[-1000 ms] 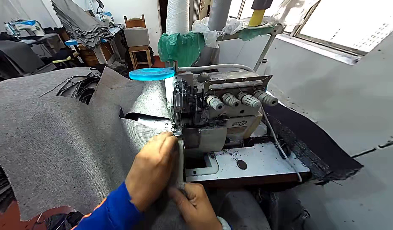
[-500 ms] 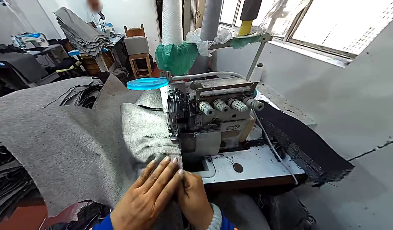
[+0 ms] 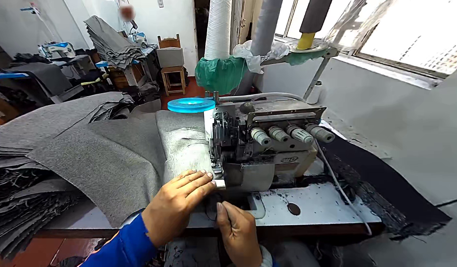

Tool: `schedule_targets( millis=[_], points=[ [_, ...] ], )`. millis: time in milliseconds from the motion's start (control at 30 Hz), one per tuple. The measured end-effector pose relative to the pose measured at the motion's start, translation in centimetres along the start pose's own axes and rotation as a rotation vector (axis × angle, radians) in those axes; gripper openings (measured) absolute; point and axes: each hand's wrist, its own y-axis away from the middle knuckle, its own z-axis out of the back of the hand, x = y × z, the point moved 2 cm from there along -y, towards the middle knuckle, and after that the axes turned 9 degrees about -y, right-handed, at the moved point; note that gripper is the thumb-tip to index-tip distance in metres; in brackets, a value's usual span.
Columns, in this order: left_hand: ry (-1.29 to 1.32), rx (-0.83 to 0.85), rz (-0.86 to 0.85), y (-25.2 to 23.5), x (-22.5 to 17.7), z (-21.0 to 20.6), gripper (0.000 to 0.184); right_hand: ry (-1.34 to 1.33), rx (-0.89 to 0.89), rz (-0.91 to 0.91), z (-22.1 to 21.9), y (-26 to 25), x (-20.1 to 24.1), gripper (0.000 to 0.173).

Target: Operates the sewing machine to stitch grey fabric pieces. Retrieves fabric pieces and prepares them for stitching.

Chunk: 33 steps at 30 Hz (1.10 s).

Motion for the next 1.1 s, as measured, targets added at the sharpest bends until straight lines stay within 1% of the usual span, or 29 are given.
schedule_targets(
  millis=[67,100,133,167,200,233,267,300,333,367,400,433,467,500,533,567,633,667,700,733,767,833,867,900,967,1033,1100],
  points=[
    [-0.04,-0.063,0.099,1.9,-0.3,-0.8,0.038,0.08,-0.021,0.021,0.4,1.6,-1.0,0.041],
    [-0.12,-0.125,0.202,3.5,-0.1,-1.4,0.038,0.139,-0.014,0.048,0.7,2.1,-1.6,0.039],
    [-0.209,-0.16,0.342,5.4,0.6,-2.1,0.042,0.204,0.014,0.074,1.2,2.4,-2.2,0.038],
    [-0.281,-0.132,0.491,7.1,1.8,-2.9,0.056,0.296,0.053,0.096,1.4,2.6,-2.8,0.036],
    [-0.307,-0.035,0.64,8.3,3.4,-3.8,0.07,0.438,0.091,0.105,1.4,2.7,-3.2,0.034],
    [-0.249,0.108,0.789,8.7,5.0,-4.3,0.077,0.586,0.136,0.089,1.1,2.8,-3.3,0.033],
    [-0.178,0.223,0.884,8.2,6.6,-4.8,0.078,0.706,0.191,0.036,0.6,2.6,-3.2,0.038],
    [-0.116,0.332,0.931,7.3,8.1,-5.3,0.072,0.775,0.276,-0.071,0.3,2.2,-2.7,0.045],
    [-0.066,0.444,0.946,6.3,9.6,-5.9,0.061,0.792,0.4,-0.232,0.4,1.5,-2.1,0.052],
    [-0.019,0.539,0.94,5.0,11.0,-6.4,0.052,0.769,0.537,-0.413,0.7,0.5,-1.6,0.059],
    [0.011,0.61,0.906,3.8,12.3,-6.7,0.045,0.737,0.636,-0.538,1.3,-0.3,-1.8,0.065],
    [0.03,0.657,0.862,2.7,13.5,-6.3,0.038,0.713,0.694,-0.599,1.7,-0.6,-2.3,0.07],
    [0.04,0.691,0.819,1.5,14.5,-4.9,0.033,0.697,0.733,-0.617,2.0,-0.7,-2.9,0.073],
    [0.015,0.702,0.791,0.5,15.3,-2.6,0.029,0.683,0.758,-0.608,2.1,-0.5,-3.4,0.075],
    [-0.07,0.663,0.788,-0.1,15.6,0.6,0.029,0.668,0.776,-0.592,2.2,-0.4,-3.6,0.076],
    [-0.201,0.573,0.805,0.1,15.7,4.3,0.028,0.653,0.776,-0.559,2.3,-0.2,-3.7,0.076],
    [-0.489,0.372,0.872,2.7,16.4,11.9,0.025,0.633,0.745,-0.487,2.6,0.2,-3.7,0.071],
    [-0.592,0.335,0.938,4.6,17.1,15.4,0.024,0.637,0.742,-0.473,2.7,0.3,-3.8,0.071],
    [-0.67,0.342,1.014,6.5,17.8,18.0,0.026,0.637,0.742,-0.467,2.7,0.3,-3.8,0.07],
    [-0.72,0.368,1.075,8.2,18.6,19.8,0.027,0.637,0.736,-0.449,2.8,0.3,-3.8,0.069],
    [-0.746,0.4,1.094,9.0,19.2,20.7,0.026,0.633,0.725,-0.423,2.8,0.4,-3.9,0.067],
    [-0.757,0.529,1.111,8.5,19.9,21.1,0.025,0.623,0.693,-0.358,2.9,0.7,-4.2,0.062],
    [-0.739,0.592,1.119,7.9,20.4,21.2,0.025,0.608,0.659,-0.299,3.0,1.0,-4.3,0.058],
    [-0.704,0.615,1.124,7.3,21.1,21.8,0.025,0.59,0.603,-0.22,3.1,1.3,-4.6,0.052],
    [-0.614,0.587,1.112,6.5,23.0,23.4,0.024,0.522,0.441,-0.07,3.7,2.5,-4.9,0.036],
    [-0.563,0.494,1.093,6.0,23.8,24.8,0.024,0.372,0.343,-0.063,4.5,3.5,-4.3,0.024],
    [-0.506,0.387,1.098,4.7,21.9,24.7,0.024,0.259,0.308,-0.105,4.9,3.5,-2.4,0.028]
  ],
)
